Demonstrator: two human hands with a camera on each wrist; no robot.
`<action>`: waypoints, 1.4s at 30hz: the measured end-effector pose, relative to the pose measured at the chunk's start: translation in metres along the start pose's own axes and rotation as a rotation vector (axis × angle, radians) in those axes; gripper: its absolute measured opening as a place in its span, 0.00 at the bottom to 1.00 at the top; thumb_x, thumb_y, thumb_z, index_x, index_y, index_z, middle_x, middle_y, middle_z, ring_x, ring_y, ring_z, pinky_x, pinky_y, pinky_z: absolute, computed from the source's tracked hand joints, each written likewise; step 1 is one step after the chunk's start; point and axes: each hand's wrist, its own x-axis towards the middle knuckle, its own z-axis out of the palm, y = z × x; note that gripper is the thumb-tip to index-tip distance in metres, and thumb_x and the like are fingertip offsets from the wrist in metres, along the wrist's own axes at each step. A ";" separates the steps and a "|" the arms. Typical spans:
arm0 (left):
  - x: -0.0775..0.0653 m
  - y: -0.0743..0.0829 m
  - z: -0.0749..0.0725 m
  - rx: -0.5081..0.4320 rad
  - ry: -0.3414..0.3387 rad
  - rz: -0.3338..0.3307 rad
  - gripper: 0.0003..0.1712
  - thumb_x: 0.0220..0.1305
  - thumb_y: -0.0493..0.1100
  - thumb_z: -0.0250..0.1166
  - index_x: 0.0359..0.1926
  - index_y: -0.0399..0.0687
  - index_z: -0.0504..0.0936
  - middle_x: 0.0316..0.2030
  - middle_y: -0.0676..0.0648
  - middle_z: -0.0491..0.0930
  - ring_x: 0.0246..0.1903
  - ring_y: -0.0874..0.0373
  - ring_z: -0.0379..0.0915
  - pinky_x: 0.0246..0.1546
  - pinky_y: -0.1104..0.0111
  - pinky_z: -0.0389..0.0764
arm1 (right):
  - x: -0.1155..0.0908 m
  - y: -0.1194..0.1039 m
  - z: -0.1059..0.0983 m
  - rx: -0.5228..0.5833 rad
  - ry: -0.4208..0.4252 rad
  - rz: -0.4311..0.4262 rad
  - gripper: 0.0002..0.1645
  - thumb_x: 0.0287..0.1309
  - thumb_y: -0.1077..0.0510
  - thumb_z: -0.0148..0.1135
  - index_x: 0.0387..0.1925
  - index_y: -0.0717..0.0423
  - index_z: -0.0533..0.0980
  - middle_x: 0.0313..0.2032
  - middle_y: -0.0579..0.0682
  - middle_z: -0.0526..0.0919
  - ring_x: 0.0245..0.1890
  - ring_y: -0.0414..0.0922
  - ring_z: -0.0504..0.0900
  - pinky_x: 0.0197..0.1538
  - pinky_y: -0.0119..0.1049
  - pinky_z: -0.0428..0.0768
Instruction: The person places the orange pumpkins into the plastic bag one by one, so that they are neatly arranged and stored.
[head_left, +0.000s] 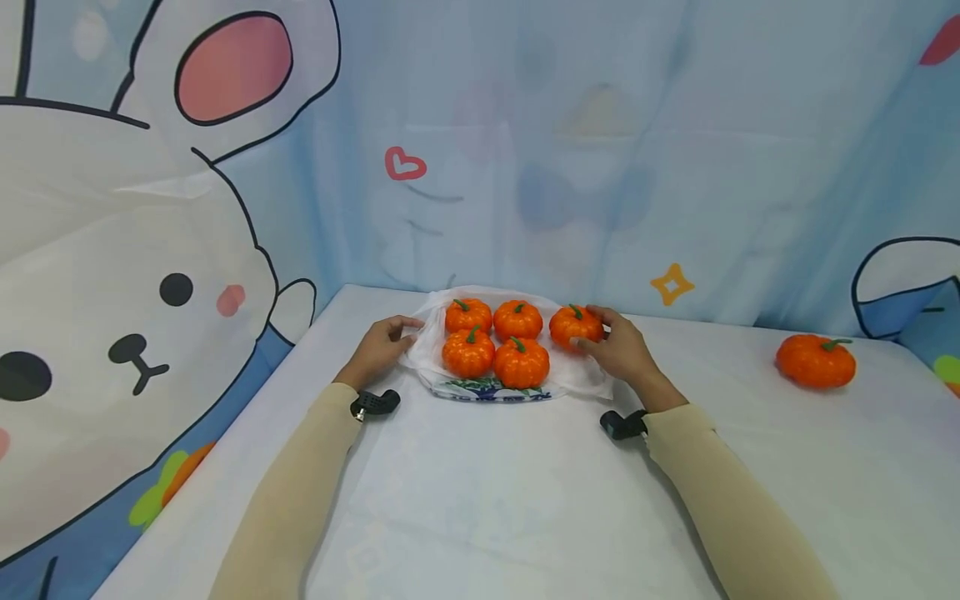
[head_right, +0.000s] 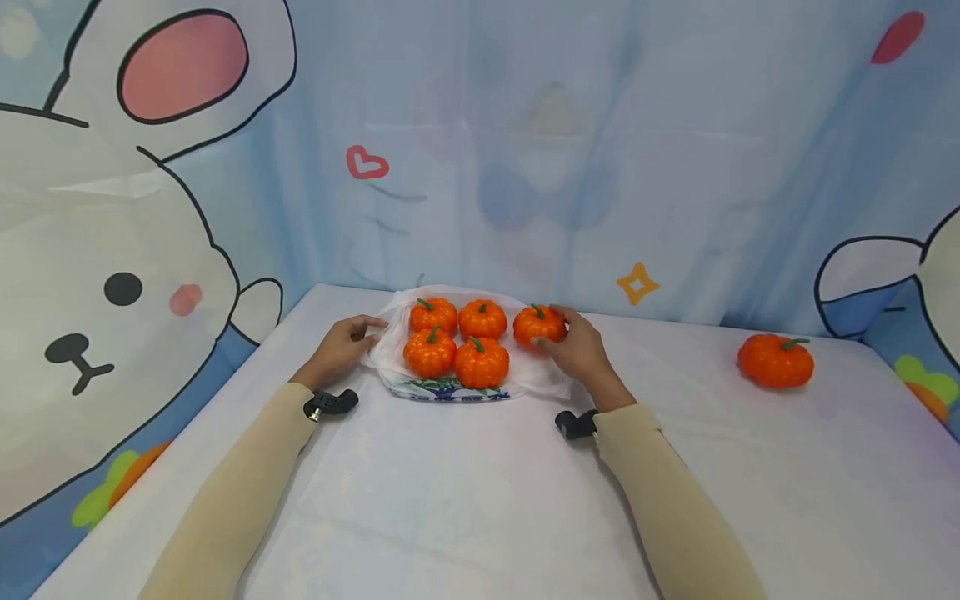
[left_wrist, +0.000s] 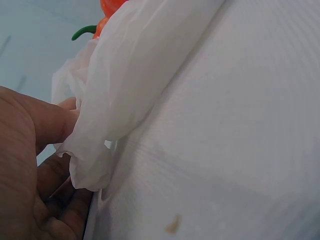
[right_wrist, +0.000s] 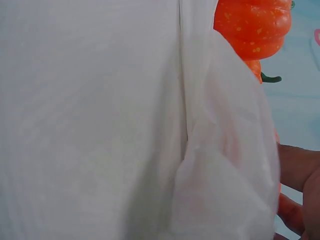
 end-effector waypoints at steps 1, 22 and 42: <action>0.000 0.000 0.000 -0.005 -0.003 -0.001 0.15 0.70 0.42 0.58 0.56 0.51 0.81 0.65 0.43 0.73 0.68 0.47 0.65 0.70 0.51 0.64 | 0.000 0.001 0.000 -0.008 -0.008 0.002 0.43 0.65 0.53 0.62 0.75 0.59 0.55 0.73 0.65 0.58 0.69 0.66 0.64 0.66 0.57 0.70; -0.008 0.004 -0.006 0.015 -0.011 -0.007 0.16 0.71 0.42 0.57 0.57 0.51 0.80 0.66 0.42 0.71 0.69 0.46 0.63 0.71 0.50 0.62 | -0.045 0.048 -0.125 0.207 1.016 0.367 0.22 0.70 0.45 0.48 0.64 0.36 0.69 0.65 0.38 0.70 0.66 0.38 0.64 0.64 0.28 0.64; -0.009 0.008 -0.001 -0.037 -0.028 -0.003 0.16 0.71 0.41 0.57 0.57 0.48 0.79 0.67 0.41 0.70 0.71 0.46 0.60 0.72 0.51 0.60 | -0.078 0.148 -0.159 0.403 0.574 0.780 0.54 0.63 0.36 0.57 0.78 0.35 0.36 0.79 0.49 0.33 0.79 0.53 0.40 0.74 0.47 0.57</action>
